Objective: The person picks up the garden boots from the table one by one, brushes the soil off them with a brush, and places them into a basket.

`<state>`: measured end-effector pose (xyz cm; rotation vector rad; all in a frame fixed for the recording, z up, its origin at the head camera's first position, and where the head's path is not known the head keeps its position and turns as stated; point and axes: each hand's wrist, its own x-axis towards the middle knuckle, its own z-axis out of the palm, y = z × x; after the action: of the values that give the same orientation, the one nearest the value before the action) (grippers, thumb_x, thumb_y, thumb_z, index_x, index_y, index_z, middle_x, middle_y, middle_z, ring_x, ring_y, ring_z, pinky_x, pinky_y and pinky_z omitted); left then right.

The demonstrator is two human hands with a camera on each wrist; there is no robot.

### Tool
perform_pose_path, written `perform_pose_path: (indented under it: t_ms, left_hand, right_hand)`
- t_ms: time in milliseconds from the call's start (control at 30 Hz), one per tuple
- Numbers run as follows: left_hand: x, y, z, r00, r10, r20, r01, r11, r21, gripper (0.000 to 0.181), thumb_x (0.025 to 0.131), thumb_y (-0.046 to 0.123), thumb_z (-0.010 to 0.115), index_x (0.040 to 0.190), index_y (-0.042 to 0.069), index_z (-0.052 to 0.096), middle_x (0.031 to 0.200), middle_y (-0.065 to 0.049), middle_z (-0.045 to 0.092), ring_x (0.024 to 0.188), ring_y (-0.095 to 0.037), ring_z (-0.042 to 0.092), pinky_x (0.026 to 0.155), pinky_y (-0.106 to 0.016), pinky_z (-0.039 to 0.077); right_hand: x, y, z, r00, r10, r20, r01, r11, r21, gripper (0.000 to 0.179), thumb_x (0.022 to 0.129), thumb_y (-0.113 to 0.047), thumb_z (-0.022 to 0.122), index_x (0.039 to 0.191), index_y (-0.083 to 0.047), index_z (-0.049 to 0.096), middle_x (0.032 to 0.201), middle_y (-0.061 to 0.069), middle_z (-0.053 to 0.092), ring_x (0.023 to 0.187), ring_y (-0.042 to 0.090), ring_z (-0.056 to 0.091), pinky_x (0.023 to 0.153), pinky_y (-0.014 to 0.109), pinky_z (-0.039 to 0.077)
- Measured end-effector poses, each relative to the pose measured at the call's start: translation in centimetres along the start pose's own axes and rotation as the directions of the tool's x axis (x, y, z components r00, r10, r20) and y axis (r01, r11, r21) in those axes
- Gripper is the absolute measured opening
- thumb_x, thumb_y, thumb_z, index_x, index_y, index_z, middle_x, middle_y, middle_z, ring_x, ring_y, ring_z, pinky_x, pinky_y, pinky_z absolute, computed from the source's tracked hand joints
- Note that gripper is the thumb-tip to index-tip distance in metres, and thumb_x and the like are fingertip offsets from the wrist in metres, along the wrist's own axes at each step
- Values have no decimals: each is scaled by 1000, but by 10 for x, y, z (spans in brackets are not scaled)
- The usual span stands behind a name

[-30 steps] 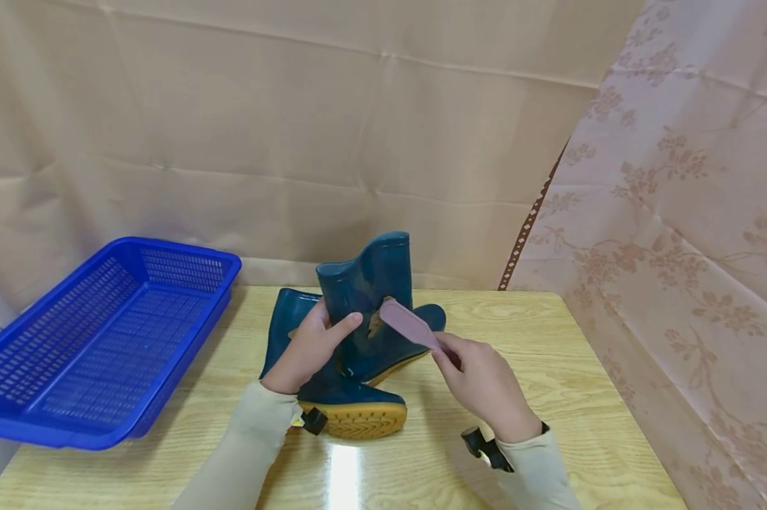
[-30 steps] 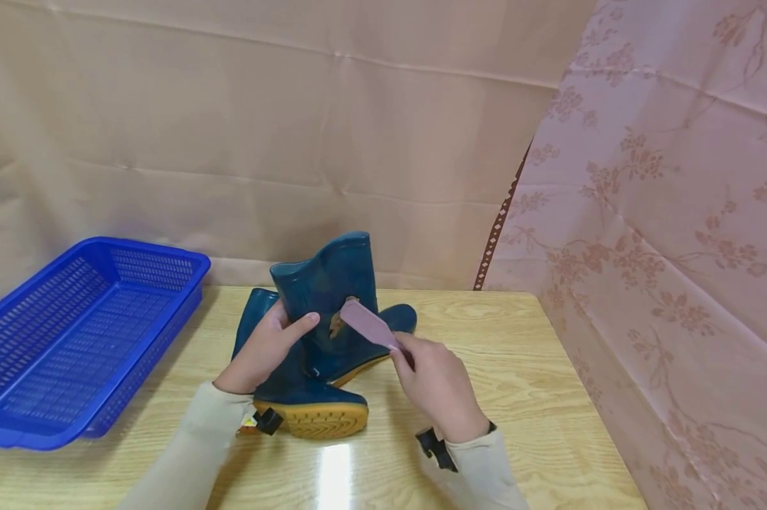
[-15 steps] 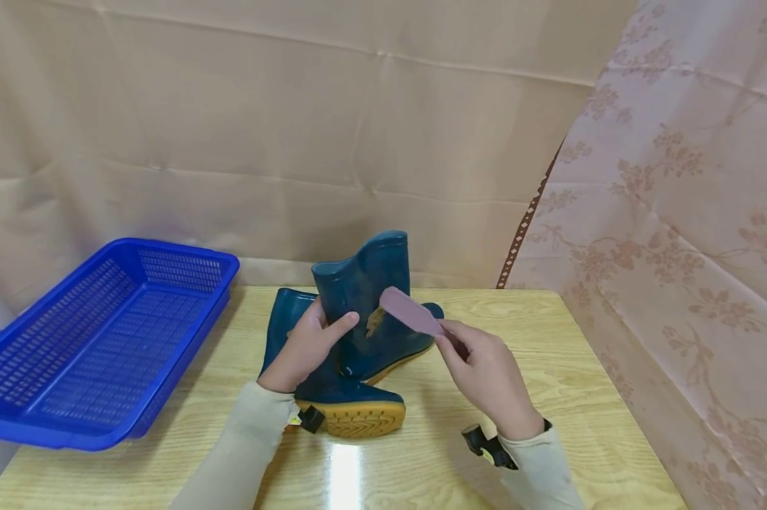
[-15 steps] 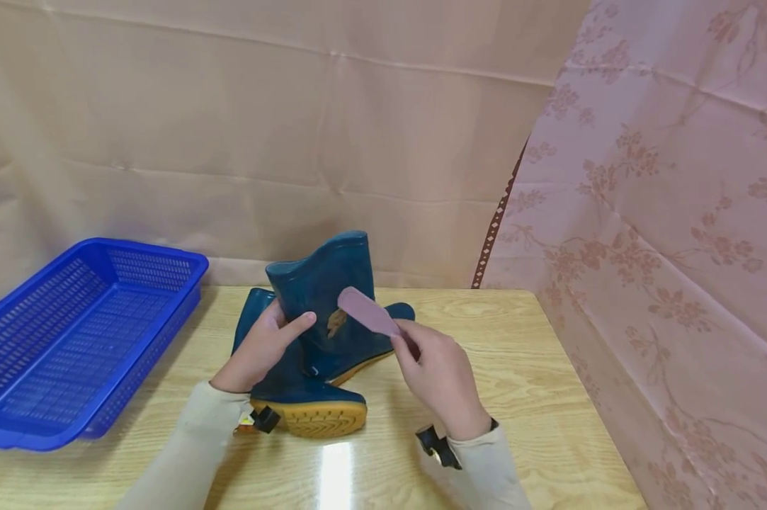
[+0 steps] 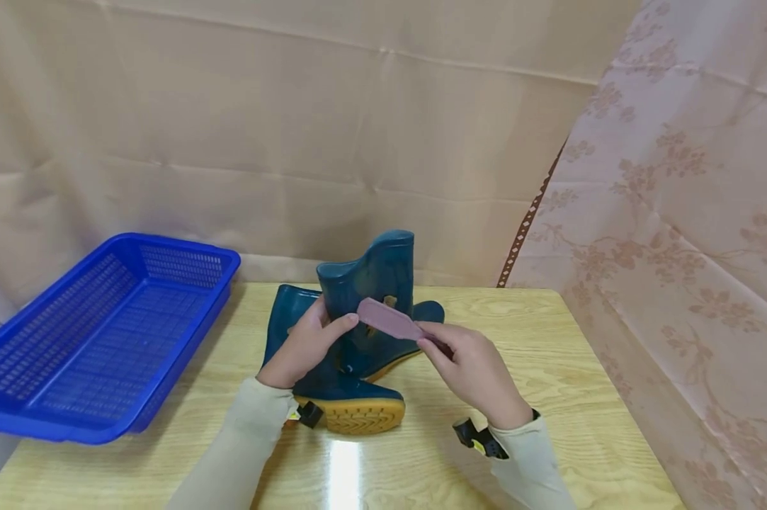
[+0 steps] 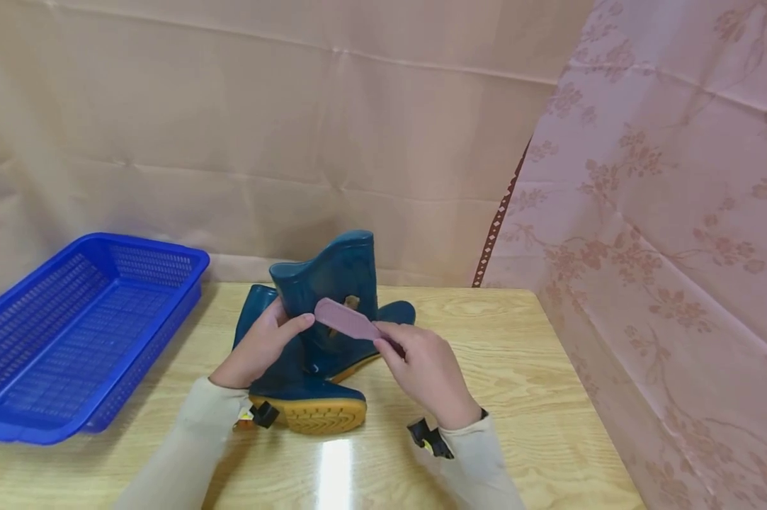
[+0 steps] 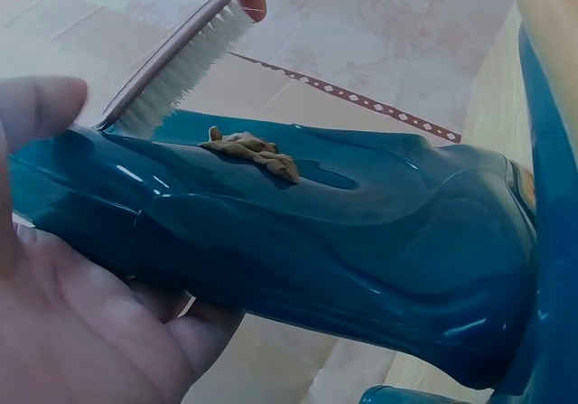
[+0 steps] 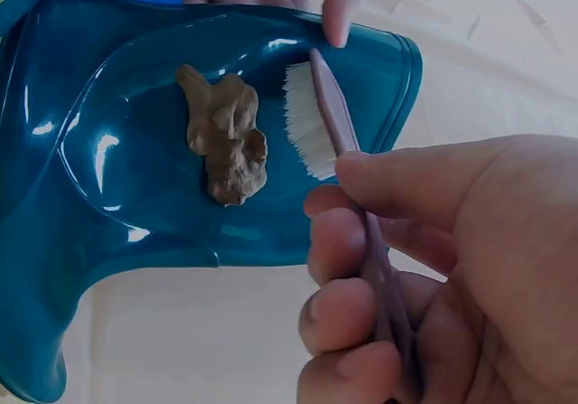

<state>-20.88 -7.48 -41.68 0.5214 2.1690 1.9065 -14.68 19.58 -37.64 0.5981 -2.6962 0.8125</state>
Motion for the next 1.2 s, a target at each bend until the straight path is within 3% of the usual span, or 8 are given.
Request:
perform_pose_path:
  t_ms: [133,333,633,733,967,1200]
  left_hand:
    - [1,1,0,1000,7,2,-7,1000,1,72,108,43,52,165,17,16,168,-9,28,153,-35,32,120,-62,28]
    - [0,0,1,998,-40,-47,41,999,31,70,107,50,51,163,17,24,166,-10,34,149,-36,38,118,-64,30]
    - [3,-1,1,999,-16,-29,16,1000,4,69,107,48,51,162,16,25,165,-9,36,147,-35,41,117,-63,32]
    - [2,-1,1,1000,-8,-23,8,1000,3,67,108,46,50,162,15,25,164,-10,37,147,-36,42,117,-63,33]
    - [0,3,4,1000,-8,-18,9,1000,7,65,108,44,51,161,15,26,164,-11,38,147,-37,41,117,-62,33]
    - [-2,1,5,1000,-1,-12,1,999,49,69,108,45,53,163,15,23,165,-12,35,149,-38,38,117,-64,30]
  right_hand:
    - [1,2,1,998,23,53,-24,1000,9,25,101,-20,69,125,-18,76,80,-10,63,56,4,44,50,23,36]
    - [1,6,1,985,92,147,-90,996,-20,24,103,-23,67,123,-17,77,88,-7,70,56,6,45,51,24,35]
    - [-2,10,-7,966,162,200,-164,986,-4,25,104,-24,65,125,-16,76,68,-7,52,52,7,40,49,25,31]
    - [-2,12,-10,974,145,172,-145,989,-13,23,103,-24,67,122,-15,77,68,-8,53,54,7,41,50,24,32]
    - [-3,10,-14,999,35,-12,-36,999,-23,18,98,-19,72,116,-17,78,74,-12,61,57,6,49,49,23,38]
    - [-2,6,-6,998,-47,47,49,998,-48,18,99,-19,73,115,-18,79,75,-15,58,57,1,43,50,21,34]
